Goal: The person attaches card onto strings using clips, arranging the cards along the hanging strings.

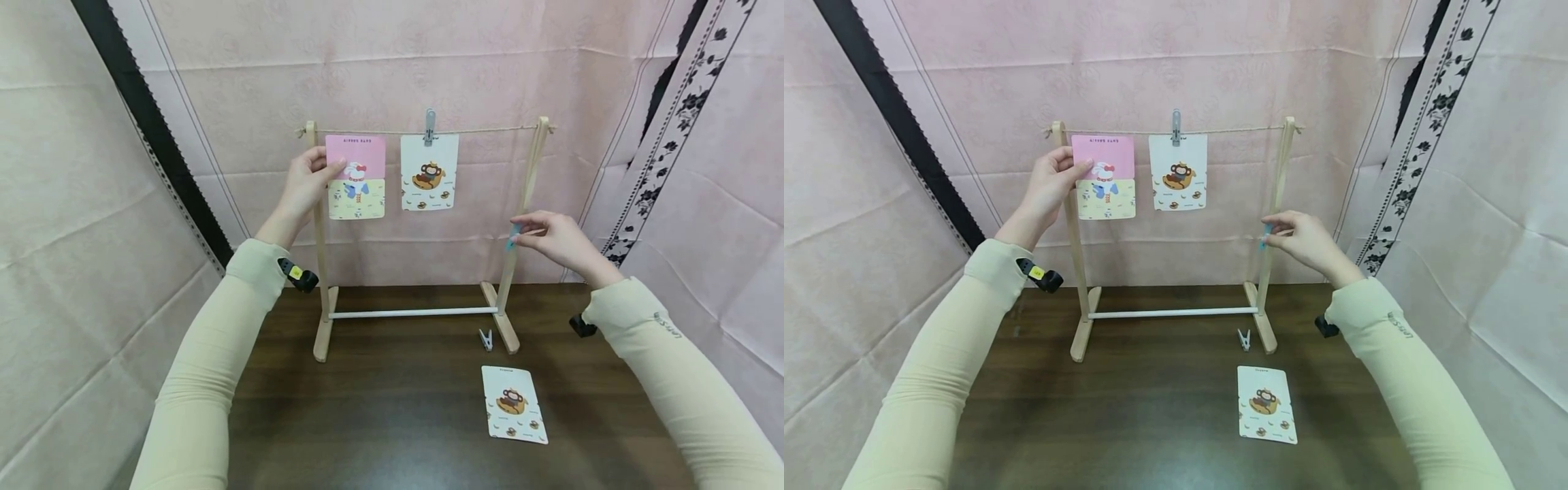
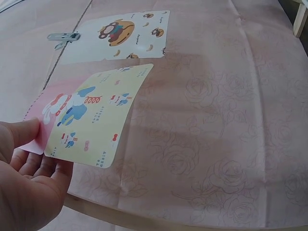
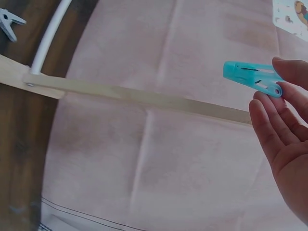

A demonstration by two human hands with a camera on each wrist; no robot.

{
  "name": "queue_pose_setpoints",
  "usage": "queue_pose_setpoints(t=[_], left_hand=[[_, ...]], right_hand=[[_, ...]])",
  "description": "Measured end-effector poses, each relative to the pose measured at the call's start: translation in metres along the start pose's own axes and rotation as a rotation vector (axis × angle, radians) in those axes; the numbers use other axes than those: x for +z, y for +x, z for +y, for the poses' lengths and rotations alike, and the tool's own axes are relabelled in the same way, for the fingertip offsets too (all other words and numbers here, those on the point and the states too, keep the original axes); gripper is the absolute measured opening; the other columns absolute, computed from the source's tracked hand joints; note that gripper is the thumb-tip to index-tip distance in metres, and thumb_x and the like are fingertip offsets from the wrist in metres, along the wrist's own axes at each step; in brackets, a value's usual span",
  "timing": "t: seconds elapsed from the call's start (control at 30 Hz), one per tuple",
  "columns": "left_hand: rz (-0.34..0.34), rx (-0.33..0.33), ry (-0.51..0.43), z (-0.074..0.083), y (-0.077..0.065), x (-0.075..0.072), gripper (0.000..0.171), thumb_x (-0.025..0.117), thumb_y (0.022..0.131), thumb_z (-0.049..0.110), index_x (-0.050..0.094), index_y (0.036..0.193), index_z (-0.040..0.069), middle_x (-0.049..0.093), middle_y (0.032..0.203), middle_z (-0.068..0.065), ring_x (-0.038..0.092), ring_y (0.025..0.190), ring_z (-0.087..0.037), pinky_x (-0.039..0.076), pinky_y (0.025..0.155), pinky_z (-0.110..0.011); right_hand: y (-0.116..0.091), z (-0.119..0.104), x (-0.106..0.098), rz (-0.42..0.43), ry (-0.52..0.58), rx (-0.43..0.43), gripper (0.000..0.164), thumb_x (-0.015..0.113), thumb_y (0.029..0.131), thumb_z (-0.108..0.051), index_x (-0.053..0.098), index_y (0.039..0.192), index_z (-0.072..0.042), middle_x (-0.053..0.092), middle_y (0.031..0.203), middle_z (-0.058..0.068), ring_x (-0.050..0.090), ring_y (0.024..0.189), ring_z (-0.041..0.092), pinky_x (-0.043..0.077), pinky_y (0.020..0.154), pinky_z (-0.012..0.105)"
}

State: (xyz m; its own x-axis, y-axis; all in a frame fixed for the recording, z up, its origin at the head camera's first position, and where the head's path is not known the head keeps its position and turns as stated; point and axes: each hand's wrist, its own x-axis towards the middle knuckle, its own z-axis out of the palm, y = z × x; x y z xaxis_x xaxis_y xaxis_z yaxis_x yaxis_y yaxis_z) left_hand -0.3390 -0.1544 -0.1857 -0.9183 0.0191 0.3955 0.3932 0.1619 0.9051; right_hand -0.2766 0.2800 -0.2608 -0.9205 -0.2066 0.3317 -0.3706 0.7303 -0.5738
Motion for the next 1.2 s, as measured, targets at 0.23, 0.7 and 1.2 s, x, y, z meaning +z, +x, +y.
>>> queue_pose_setpoints(t=[0.23,0.7,1.2], left_hand=[[-0.004,-0.001,-0.003,-0.001,-0.001,-0.001,0.037,0.067,0.099,0.023,0.060,0.130,0.005,0.067,0.114,-0.009,0.064,0.098,-0.016,0.051,0.086,-0.028],[-0.002,0.027,-0.035,-0.003,-0.001,0.000,0.033,0.068,0.098,0.018,0.061,0.127,0.003,0.068,0.111,-0.011,0.065,0.091,-0.016,0.052,0.079,-0.025],[0.002,0.029,-0.021,-0.005,-0.002,-0.002,0.033,0.068,0.099,0.019,0.062,0.127,0.004,0.069,0.111,-0.011,0.065,0.092,-0.016,0.052,0.080,-0.027]], right_hand=[[0.013,-0.022,-0.015,0.029,-0.023,-0.029,0.046,0.071,0.096,-0.028,0.062,0.136,-0.006,0.068,0.118,0.019,0.066,0.110,0.040,0.049,0.095,0.054],[0.031,-0.060,-0.053,0.125,-0.051,-0.104,0.046,0.075,0.093,-0.030,0.066,0.133,-0.009,0.073,0.111,0.011,0.062,0.084,-0.008,0.047,0.082,0.018],[0.051,-0.097,-0.090,0.210,0.063,-0.128,0.046,0.079,0.090,-0.026,0.067,0.132,-0.012,0.068,0.095,-0.021,0.062,0.087,-0.006,0.044,0.080,0.013]])
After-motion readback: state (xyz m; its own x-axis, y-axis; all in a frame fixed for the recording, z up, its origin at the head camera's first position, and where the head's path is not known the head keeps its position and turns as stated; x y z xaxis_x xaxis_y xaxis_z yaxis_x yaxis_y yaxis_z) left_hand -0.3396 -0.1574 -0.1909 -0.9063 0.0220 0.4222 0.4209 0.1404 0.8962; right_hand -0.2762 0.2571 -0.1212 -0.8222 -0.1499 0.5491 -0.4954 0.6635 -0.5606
